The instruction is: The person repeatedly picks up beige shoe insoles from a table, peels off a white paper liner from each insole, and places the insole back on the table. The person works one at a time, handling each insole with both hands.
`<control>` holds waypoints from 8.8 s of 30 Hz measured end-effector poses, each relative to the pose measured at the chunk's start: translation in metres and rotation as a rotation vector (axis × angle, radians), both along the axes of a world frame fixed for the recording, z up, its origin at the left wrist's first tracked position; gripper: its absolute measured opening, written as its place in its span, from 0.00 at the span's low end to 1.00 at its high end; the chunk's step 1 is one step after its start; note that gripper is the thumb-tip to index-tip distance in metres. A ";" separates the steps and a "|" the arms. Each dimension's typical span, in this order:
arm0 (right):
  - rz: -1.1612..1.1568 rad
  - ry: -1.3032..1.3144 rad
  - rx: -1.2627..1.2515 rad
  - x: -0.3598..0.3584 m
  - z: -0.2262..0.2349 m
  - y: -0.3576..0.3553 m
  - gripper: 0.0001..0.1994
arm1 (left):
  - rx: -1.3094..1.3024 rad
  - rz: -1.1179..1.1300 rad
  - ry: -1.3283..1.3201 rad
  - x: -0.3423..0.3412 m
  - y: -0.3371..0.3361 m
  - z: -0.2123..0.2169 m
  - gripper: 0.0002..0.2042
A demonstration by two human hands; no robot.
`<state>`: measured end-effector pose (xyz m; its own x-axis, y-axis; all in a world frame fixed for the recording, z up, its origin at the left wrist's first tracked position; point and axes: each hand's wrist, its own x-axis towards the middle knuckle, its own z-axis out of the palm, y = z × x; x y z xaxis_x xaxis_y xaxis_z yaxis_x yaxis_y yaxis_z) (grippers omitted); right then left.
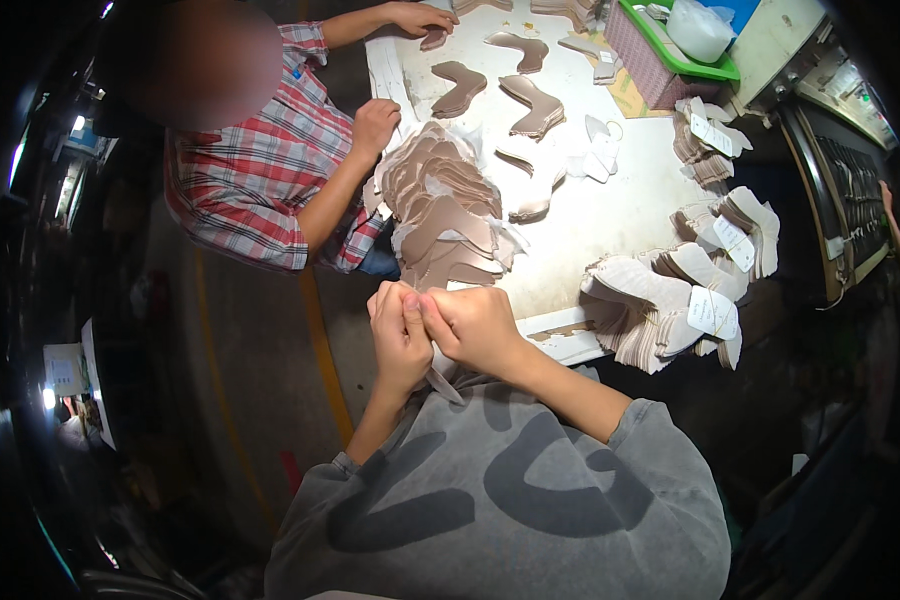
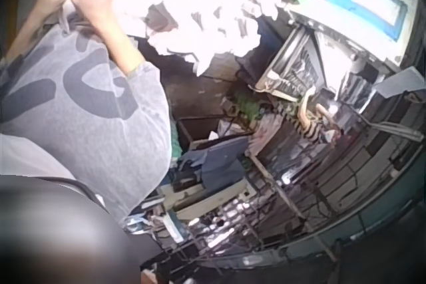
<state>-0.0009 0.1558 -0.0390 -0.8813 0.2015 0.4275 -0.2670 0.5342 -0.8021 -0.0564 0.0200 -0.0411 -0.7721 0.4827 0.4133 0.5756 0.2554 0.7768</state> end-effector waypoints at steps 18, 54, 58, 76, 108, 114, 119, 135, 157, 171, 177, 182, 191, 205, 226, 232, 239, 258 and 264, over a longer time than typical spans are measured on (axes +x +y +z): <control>0.089 -0.122 -0.223 0.013 0.026 0.004 0.16 | 0.050 -0.043 0.229 -0.018 -0.003 0.022 0.12; 0.750 -0.463 -0.781 0.024 0.065 0.029 0.20 | 0.374 -0.487 0.198 -0.029 0.001 0.036 0.16; 0.805 -0.469 -0.780 0.022 0.066 0.033 0.21 | 0.377 -0.503 0.207 -0.029 0.003 0.039 0.18; 0.287 -0.346 -0.534 0.022 0.050 0.026 0.11 | 0.047 -0.100 -0.145 -0.010 -0.015 0.058 0.13; 0.331 -0.450 -0.158 0.023 0.048 0.020 0.14 | 0.088 -0.557 -0.510 -0.020 -0.026 0.028 0.12; 0.353 -0.442 -0.077 0.029 0.043 0.021 0.10 | 0.013 -0.546 -0.757 -0.016 -0.030 0.025 0.13; 0.521 -0.388 -0.384 0.029 0.046 0.038 0.10 | 0.138 -0.604 -0.537 -0.025 -0.049 0.025 0.14; 0.022 0.104 -0.830 0.118 0.066 0.155 0.11 | 0.398 -0.247 -0.536 -0.071 -0.144 0.034 0.08; -0.056 -0.523 -0.140 -0.017 -0.085 0.059 0.12 | -0.100 -0.072 0.075 -0.077 -0.023 -0.116 0.07; 0.076 -0.652 0.560 0.050 -0.097 0.029 0.23 | -0.702 -0.112 -0.376 0.015 -0.080 -0.103 0.21; 0.182 -0.637 0.471 0.065 -0.099 0.026 0.23 | -0.661 -0.122 -0.387 0.037 -0.088 -0.114 0.20; 0.147 -0.485 0.114 0.054 -0.085 0.037 0.13 | -0.194 -0.130 -0.568 0.024 -0.090 -0.124 0.13; -0.026 -0.291 -0.625 0.038 -0.081 0.035 0.07 | 0.076 -0.424 -1.236 0.029 -0.069 -0.103 0.23; 0.333 -0.041 -0.010 0.056 0.005 0.026 0.23 | 0.923 -0.112 -1.478 0.032 -0.051 -0.044 0.25; 0.127 0.057 -0.088 0.054 0.010 -0.007 0.09 | 0.123 -0.135 0.125 0.032 -0.028 -0.003 0.13; 0.055 -0.025 -0.088 0.048 0.016 -0.010 0.11 | 0.139 -0.150 0.139 0.032 -0.024 -0.006 0.15; 0.098 -0.040 -0.097 0.049 0.008 -0.008 0.10 | 0.116 -0.159 0.236 0.032 -0.024 -0.003 0.14; 0.150 0.061 -0.100 0.040 0.018 -0.001 0.08 | 0.113 -0.197 0.232 0.026 -0.015 0.014 0.14; 0.267 0.090 -0.111 0.048 0.025 -0.003 0.09 | 0.076 -0.140 0.235 0.019 -0.017 0.019 0.14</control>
<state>0.0474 0.1532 -0.0139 -0.8687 0.0174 0.4951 -0.4593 0.3462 -0.8181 -0.0371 0.0025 -0.0224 -0.5792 0.5383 0.6121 0.7674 0.1069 0.6322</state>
